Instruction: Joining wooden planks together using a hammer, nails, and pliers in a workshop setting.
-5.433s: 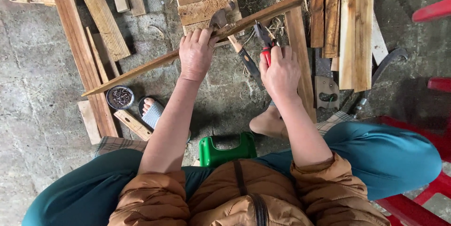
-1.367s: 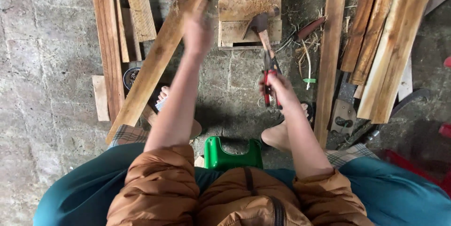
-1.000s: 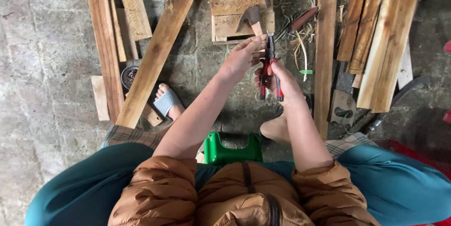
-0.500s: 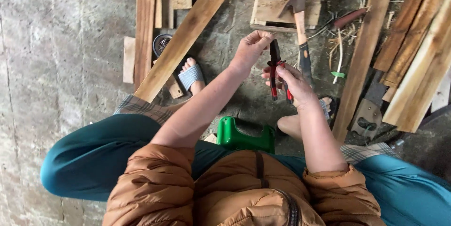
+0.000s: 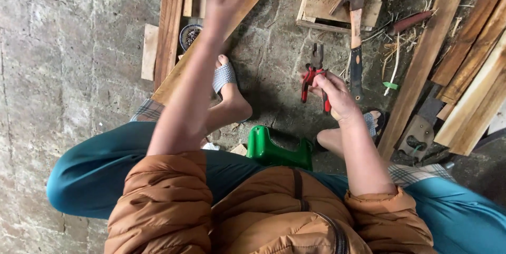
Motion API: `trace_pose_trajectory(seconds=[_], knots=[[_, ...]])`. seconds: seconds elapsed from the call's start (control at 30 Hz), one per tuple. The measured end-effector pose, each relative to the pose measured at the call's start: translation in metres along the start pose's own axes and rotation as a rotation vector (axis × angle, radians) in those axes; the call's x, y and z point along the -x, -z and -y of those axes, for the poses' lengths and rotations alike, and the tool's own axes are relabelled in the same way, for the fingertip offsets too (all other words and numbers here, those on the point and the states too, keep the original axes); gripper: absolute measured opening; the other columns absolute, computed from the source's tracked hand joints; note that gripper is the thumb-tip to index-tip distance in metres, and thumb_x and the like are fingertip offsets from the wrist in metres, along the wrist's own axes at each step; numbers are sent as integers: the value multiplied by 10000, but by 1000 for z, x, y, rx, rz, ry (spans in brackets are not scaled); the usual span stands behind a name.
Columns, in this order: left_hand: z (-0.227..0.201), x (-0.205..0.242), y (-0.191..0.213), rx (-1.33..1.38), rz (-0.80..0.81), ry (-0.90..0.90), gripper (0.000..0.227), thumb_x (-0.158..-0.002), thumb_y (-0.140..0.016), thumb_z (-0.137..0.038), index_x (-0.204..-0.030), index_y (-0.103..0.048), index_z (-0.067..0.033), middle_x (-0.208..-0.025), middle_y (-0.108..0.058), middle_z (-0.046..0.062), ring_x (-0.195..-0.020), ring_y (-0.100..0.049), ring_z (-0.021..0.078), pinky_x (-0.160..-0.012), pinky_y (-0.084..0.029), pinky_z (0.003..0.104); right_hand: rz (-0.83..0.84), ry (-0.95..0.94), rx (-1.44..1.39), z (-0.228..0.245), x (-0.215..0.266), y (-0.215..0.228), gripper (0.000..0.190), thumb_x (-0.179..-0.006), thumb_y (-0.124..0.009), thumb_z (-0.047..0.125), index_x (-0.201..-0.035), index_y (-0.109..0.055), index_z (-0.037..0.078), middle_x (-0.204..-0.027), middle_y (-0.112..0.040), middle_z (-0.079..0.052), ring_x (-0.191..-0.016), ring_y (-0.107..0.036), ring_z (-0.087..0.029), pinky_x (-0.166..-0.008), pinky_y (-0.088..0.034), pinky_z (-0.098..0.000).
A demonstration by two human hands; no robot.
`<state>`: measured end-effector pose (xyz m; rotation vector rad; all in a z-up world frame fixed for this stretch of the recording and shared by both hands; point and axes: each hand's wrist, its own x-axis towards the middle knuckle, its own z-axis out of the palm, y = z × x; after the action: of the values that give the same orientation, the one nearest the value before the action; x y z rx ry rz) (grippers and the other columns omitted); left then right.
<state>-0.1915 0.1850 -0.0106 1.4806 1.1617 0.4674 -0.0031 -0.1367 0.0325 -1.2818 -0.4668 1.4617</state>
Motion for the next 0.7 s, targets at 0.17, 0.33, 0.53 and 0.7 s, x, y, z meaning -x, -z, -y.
trace_pose_trajectory(seconds=[0.17, 0.33, 0.53, 0.7], knots=[[119, -8, 105, -682, -253, 197, 226, -973, -627, -187, -748, -629, -199, -607, -586, -94, -483, -453, 24, -378, -321, 212, -135, -159, 27, -13, -6, 14, 273, -1037, -534, 313, -812, -569, 161, -1293, -701, -138, -1234, -690, -325, -1034, -549, -516], [251, -7, 121, -992, -413, 277, 290, -820, -576, -385, -842, -808, -214, -721, -728, 120, -741, -737, 390, -682, -611, 508, -296, -194, -22, -15, -10, 12, 369, -1029, -632, 420, -887, -581, 82, -1135, -703, -152, -1106, -684, -302, -953, -575, -466], [263, 17, 121, -1066, -370, 451, 437, -924, -453, -440, -928, -773, -143, -876, -719, 135, -889, -710, 391, -749, -601, 516, -280, -194, -52, -35, -18, 30, 386, -1045, -612, 440, -886, -524, 99, -1281, -689, -206, -1229, -647, -378, -989, -543, -504], [208, 46, 111, -782, -171, 726, 461, -886, -586, -643, -1173, -686, -297, -1228, -678, 93, -1237, -559, 372, -994, -474, 538, -303, -213, -44, -41, -17, 34, 389, -1030, -640, 438, -895, -536, 89, -1278, -680, -244, -1229, -638, -417, -994, -523, -550]])
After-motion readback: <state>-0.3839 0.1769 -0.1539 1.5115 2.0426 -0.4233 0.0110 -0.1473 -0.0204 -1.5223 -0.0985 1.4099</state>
